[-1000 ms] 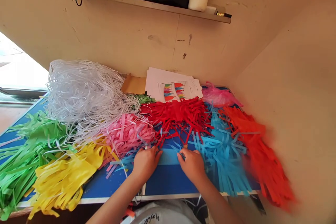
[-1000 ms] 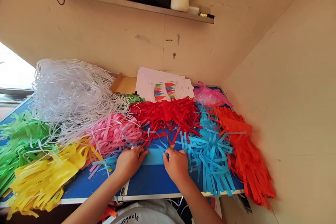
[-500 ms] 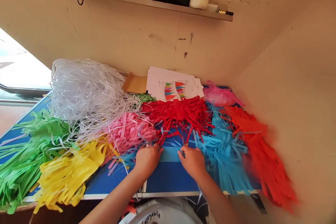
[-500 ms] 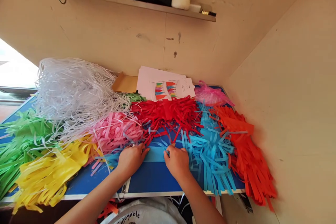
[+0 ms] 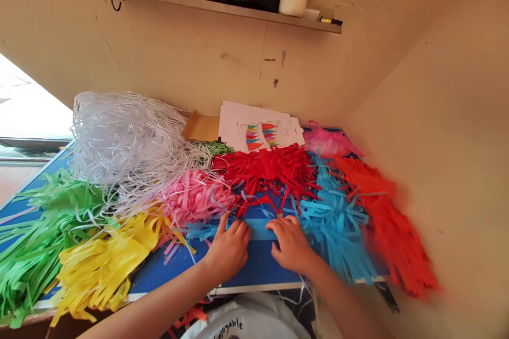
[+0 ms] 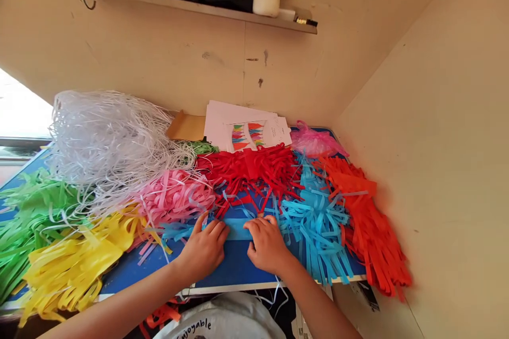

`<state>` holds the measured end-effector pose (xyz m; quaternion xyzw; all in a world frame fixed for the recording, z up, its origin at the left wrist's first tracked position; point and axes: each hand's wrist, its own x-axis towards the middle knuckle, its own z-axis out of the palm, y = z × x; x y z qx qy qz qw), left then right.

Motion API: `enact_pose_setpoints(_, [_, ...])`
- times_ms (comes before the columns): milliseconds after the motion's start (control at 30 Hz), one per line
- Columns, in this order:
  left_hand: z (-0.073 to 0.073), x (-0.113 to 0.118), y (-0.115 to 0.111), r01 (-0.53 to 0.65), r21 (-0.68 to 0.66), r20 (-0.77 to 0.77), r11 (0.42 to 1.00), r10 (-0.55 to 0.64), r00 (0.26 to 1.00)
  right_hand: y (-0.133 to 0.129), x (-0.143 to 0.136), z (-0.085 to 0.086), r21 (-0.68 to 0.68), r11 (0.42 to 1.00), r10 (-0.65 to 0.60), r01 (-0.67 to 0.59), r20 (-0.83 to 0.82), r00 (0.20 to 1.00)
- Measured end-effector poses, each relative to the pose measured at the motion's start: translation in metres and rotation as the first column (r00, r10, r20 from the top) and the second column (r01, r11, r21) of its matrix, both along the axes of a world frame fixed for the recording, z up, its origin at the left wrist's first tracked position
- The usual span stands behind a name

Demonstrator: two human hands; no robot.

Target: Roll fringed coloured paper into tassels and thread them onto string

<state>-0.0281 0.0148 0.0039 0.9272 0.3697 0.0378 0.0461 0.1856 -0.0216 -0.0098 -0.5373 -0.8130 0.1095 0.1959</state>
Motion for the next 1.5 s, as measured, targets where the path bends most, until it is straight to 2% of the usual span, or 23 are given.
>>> enact_pose_setpoints(200, [-0.005,-0.006,0.015,-0.105,-0.021,0.093,0.994,0.107,0.990,0.011,0.009,0.008,-0.051,0.998,0.026,-0.027,-0.018,1.000])
enact_pose_setpoints(367, [-0.001,-0.015,0.021,-0.121,-0.090,0.206,0.989,0.137,0.969,0.024,0.015,-0.001,-0.054,0.998,-0.029,0.029,0.006,1.000])
enact_pose_setpoints(533, [-0.004,-0.012,0.029,-0.199,-0.127,0.155,0.972,0.217,0.964,0.033,0.014,-0.008,-0.073,0.981,-0.172,0.177,0.078,0.982])
enact_pose_setpoints(667, [-0.005,-0.005,0.036,-0.226,-0.087,0.096,0.970,0.234,0.968,0.032,0.006,-0.008,-0.051,0.972,-0.221,0.228,0.110,0.969])
enact_pose_setpoints(833, [-0.002,0.000,0.041,-0.221,-0.055,0.034,0.974,0.223,0.974,0.032,0.002,-0.009,-0.049,0.965,-0.250,0.258,0.136,0.959])
enact_pose_setpoints(1000, [0.001,0.002,0.047,-0.162,-0.037,-0.007,0.986,0.162,0.987,0.038,0.003,-0.011,-0.059,0.958,-0.272,0.282,0.141,0.952])
enact_pose_setpoints(1133, [0.002,0.000,0.049,-0.140,0.013,0.008,0.990,0.140,0.990,0.041,0.003,-0.007,-0.038,0.954,-0.289,0.297,0.139,0.947])
enact_pose_setpoints(1200, [0.001,-0.003,0.048,-0.091,0.051,0.034,0.995,0.089,0.995,0.038,0.002,-0.004,-0.004,0.951,-0.305,0.309,0.138,0.942])
enact_pose_setpoints(1267, [-0.002,-0.007,0.046,0.006,0.084,0.057,0.996,-0.010,0.998,0.034,0.003,-0.002,0.078,0.965,-0.260,0.252,0.128,0.957])
enact_pose_setpoints(1367, [-0.007,-0.009,0.042,0.117,0.130,0.080,0.985,-0.128,0.989,0.030,0.007,-0.003,0.212,0.977,-0.046,0.015,0.144,0.988])
enact_pose_setpoints(1433, [-0.010,-0.007,0.038,0.119,0.163,0.095,0.979,-0.136,0.986,0.033,0.009,-0.003,0.251,0.963,0.052,-0.094,0.168,0.984])
enact_pose_setpoints(1500, [-0.013,-0.003,0.036,0.097,0.195,0.113,0.976,-0.121,0.986,0.038,0.010,-0.001,0.249,0.963,0.064,-0.103,0.161,0.985])
